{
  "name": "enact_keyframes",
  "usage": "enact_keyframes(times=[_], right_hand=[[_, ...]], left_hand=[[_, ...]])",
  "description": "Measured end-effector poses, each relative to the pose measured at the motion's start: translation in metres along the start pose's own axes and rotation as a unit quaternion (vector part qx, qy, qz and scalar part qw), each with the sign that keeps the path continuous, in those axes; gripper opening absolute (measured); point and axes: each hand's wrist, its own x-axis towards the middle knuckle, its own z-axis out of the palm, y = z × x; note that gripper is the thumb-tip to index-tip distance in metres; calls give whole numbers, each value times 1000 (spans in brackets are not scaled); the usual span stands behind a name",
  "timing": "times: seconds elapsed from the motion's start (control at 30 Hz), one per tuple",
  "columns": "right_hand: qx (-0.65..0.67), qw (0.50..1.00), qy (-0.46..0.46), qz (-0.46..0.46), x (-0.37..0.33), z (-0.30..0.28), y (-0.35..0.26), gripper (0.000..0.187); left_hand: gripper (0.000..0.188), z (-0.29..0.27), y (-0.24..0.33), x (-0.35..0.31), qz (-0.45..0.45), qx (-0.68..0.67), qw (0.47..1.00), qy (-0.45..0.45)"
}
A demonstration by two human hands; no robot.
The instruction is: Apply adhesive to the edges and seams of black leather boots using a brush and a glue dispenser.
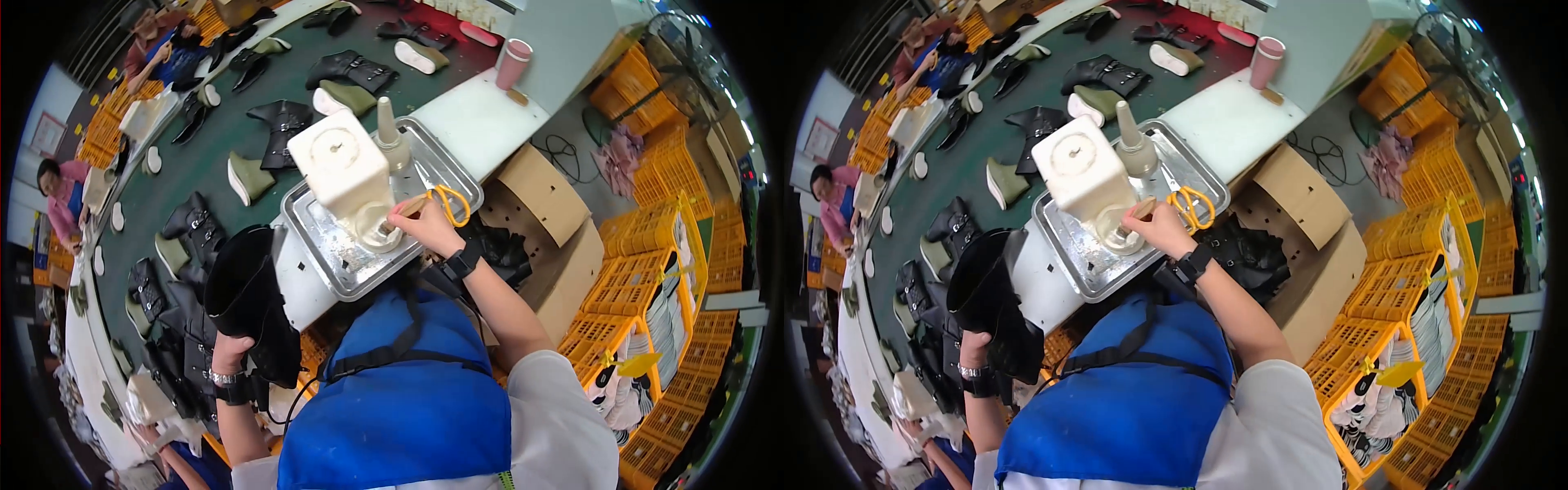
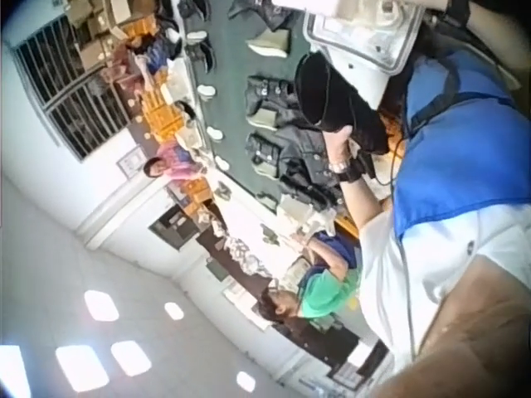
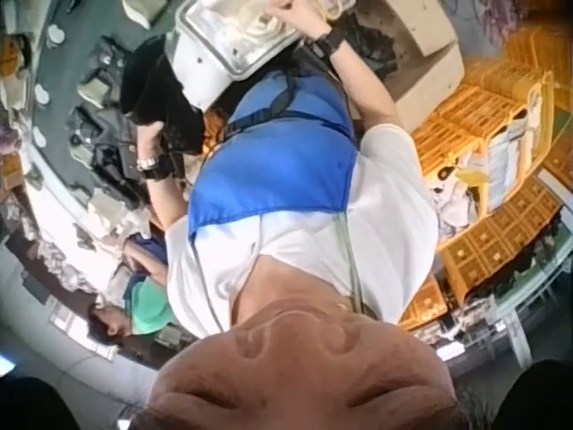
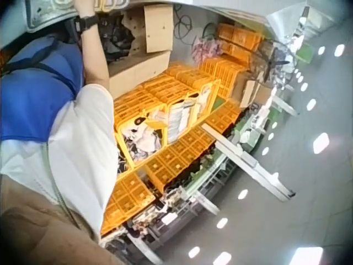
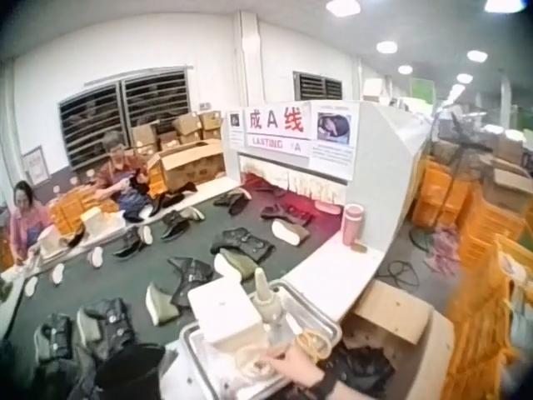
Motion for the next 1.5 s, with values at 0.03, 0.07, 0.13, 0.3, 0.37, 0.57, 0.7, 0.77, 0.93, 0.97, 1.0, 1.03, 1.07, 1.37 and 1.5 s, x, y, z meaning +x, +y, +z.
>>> enact_keyframes(times=[0.03,0.07,0.13,0.3,0.37,0.57,0.7,0.77,0.93,0.97,1.0,1.03,1.07,1.37,1.5], right_hand=[[12,1000,2,-3,0,7,6,23],[23,1000,4,-5,1,12,11,27],[-63,998,12,-15,3,21,13,30],[-286,957,-1,-39,8,34,18,28],[-304,950,3,-74,8,37,19,28],[-289,953,-17,-87,6,27,-3,35],[-308,948,-30,-70,3,12,-14,33],[-227,972,-13,-52,9,6,-4,32],[127,990,-38,57,10,3,-51,15],[203,976,-61,46,9,6,-62,15],[277,957,-84,34,6,10,-74,14],[289,951,-105,9,1,14,-88,13],[289,952,-102,9,-5,19,-103,13],[67,970,-145,-186,-14,34,-121,12],[33,968,-135,-207,-16,29,-117,11]], left_hand=[[89,-1,-2,-3,-2,-6,1000,-25],[89,-3,-5,-7,0,-7,1000,-17],[90,-7,-9,-11,-36,-27,998,-44],[90,-3,-2,-14,-50,-40,996,-63],[91,5,4,-11,-55,-62,992,-93],[94,3,3,-11,-75,-80,986,-124],[96,1,2,-16,-67,-97,983,-141],[99,-2,-3,-18,-66,-149,975,-152],[91,1,-5,-12,-43,-127,965,-225],[89,2,-5,-10,-37,-123,961,-244],[88,5,-5,-8,-32,-119,956,-264],[88,5,-4,-5,-32,-119,956,-267],[86,6,-3,-2,-33,-116,953,-277],[94,-1,3,8,52,31,937,-345],[99,-5,10,5,75,107,926,-355]])
